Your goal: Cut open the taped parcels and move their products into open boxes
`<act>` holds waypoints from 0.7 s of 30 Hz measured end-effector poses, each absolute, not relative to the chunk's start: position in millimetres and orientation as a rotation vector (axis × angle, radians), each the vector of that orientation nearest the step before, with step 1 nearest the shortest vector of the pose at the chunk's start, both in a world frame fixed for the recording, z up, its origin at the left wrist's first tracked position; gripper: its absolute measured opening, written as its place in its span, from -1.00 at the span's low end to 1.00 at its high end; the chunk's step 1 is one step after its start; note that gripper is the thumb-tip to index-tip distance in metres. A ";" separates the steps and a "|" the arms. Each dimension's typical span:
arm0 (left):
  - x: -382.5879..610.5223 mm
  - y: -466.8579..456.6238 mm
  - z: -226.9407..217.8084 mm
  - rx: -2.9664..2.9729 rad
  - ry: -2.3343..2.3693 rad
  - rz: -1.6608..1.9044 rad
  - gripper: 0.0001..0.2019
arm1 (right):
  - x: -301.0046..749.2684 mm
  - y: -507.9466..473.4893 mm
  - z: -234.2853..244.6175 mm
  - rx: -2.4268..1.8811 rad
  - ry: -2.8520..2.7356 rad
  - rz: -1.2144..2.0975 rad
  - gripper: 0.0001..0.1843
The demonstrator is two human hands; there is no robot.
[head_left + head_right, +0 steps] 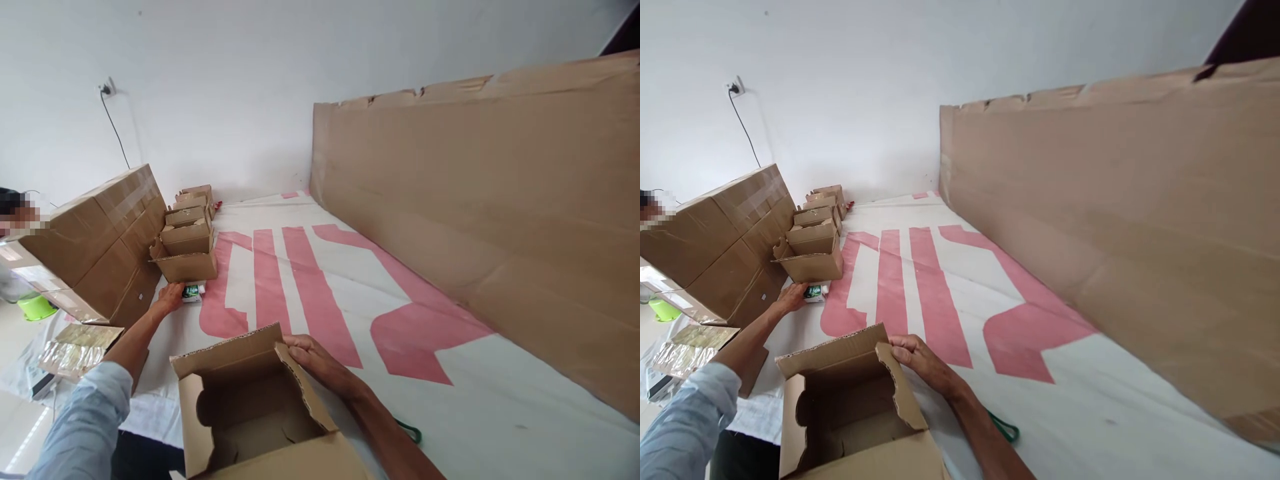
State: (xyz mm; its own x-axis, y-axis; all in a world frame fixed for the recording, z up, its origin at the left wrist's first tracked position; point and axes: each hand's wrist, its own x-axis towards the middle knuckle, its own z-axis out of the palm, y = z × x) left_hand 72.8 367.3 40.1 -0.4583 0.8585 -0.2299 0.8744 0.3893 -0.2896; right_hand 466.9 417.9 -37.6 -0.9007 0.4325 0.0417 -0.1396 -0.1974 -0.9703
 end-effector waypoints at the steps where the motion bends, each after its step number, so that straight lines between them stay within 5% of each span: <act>1: 67.6 376.4 40.8 1.608 2.600 -0.569 -0.57 | 467.0 418.5 -37.9 -0.341 -1.700 2.159 -0.28; 13: 63.2 399.1 40.9 1.445 2.816 -0.426 -0.52 | 469.4 419.3 -37.0 -0.385 -1.676 2.187 -0.34; 21: 135.7 335.1 119.2 1.814 2.631 0.002 -0.68 | 467.8 417.9 -39.8 -0.405 -1.716 2.098 -0.28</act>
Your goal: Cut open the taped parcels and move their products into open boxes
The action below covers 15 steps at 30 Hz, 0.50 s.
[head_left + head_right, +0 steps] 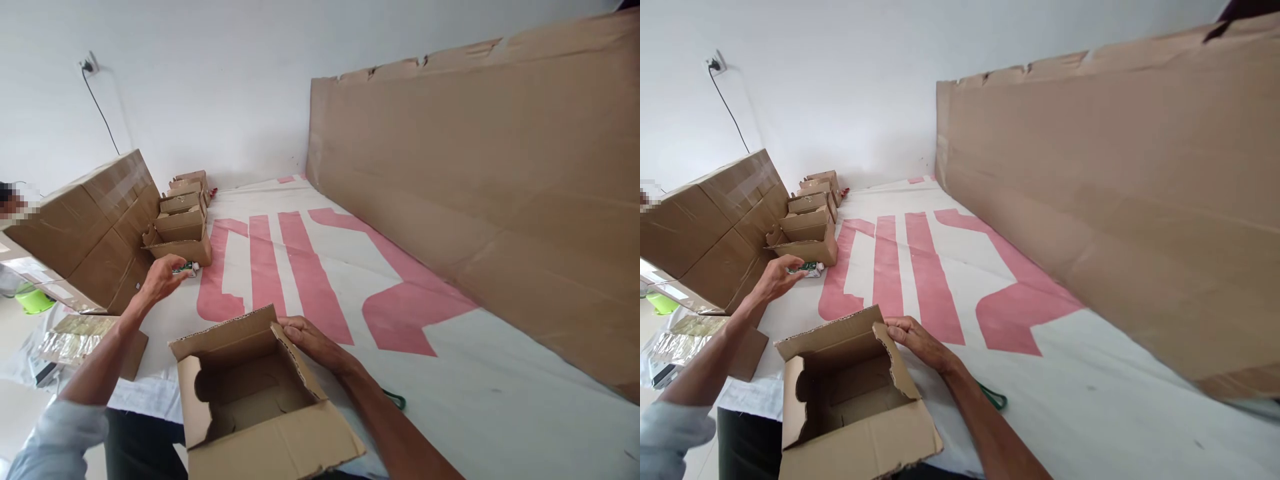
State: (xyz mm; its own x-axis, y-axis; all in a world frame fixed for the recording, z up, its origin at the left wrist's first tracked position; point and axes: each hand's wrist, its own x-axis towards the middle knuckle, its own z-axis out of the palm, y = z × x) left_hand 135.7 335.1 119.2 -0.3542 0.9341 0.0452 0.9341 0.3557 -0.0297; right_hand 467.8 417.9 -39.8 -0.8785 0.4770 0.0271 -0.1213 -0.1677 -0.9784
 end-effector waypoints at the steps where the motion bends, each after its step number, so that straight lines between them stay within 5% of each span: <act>1: 157.4 316.7 130.6 -1.952 -2.503 -0.214 -0.68 | 467.0 418.2 -40.3 -0.412 -1.719 2.084 -0.28; 4: 231.4 258.0 152.2 -2.524 -2.369 -0.440 -0.51 | 464.1 419.5 -41.3 -0.404 -1.740 2.063 -0.26; 8: 304.5 205.4 147.0 -2.534 -2.161 0.034 -0.30 | 461.0 421.0 -48.7 -0.420 -1.767 2.053 -0.20; 12: 322.9 182.2 120.2 -2.517 -1.834 0.136 -0.03 | 455.8 423.2 -67.8 -0.440 -1.703 2.159 -0.19; 15: 324.5 170.7 93.4 -2.505 -1.535 -0.009 -0.22 | 449.8 424.9 -79.2 -0.397 -1.699 2.139 -0.15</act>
